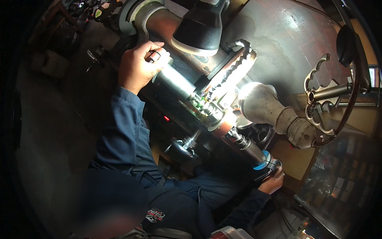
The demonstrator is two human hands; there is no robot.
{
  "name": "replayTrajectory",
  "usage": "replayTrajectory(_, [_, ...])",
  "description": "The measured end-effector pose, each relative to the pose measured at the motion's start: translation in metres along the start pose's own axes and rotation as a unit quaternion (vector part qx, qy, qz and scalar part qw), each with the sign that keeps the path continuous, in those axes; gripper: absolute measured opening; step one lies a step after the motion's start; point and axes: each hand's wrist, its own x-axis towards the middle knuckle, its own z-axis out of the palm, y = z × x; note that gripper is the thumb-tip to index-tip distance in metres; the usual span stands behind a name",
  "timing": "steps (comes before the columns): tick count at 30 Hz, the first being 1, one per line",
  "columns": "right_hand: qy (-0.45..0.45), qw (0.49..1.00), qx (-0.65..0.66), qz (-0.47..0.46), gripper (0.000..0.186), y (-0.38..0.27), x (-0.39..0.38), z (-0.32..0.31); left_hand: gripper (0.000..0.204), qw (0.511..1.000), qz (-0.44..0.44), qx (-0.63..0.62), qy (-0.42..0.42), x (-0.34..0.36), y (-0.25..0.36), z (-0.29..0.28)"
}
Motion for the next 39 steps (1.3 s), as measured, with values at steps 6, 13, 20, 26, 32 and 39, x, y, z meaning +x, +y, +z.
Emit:
replayTrajectory(6, [-0.148,0.982,-0.104,-0.062,0.054,0.015,0.042,-0.001,0.030,1.000,0.017,0.010,0.007,0.000,-0.002,-0.001])
replayTrajectory(13, [-0.333,0.924,-0.142,-0.122,0.056,0.061,0.089,0.029,0.026,0.998,0.014,0.053,-0.031,-0.002,0.000,-0.011])
replayTrajectory(20, [-0.190,0.964,-0.177,-0.051,0.043,-0.039,0.113,0.030,0.028,0.983,0.038,-0.054,-0.174,0.000,-0.037,0.014])
replayTrajectory(26, [0.159,0.970,0.147,-0.108,0.011,-0.035,-0.017,-0.035,0.027,0.965,0.004,-0.107,-0.237,0.034,-0.118,0.000])
replayTrajectory(32, [0.018,0.967,-0.027,0.251,0.037,0.248,-0.116,-0.042,0.025,0.970,0.066,0.013,-0.233,0.019,-0.084,-0.013])
replayTrajectory(39, [-0.245,0.879,-0.319,0.256,0.035,0.476,-0.154,-0.025,0.030,0.940,0.013,-0.246,-0.235,0.040,-0.181,-0.032])
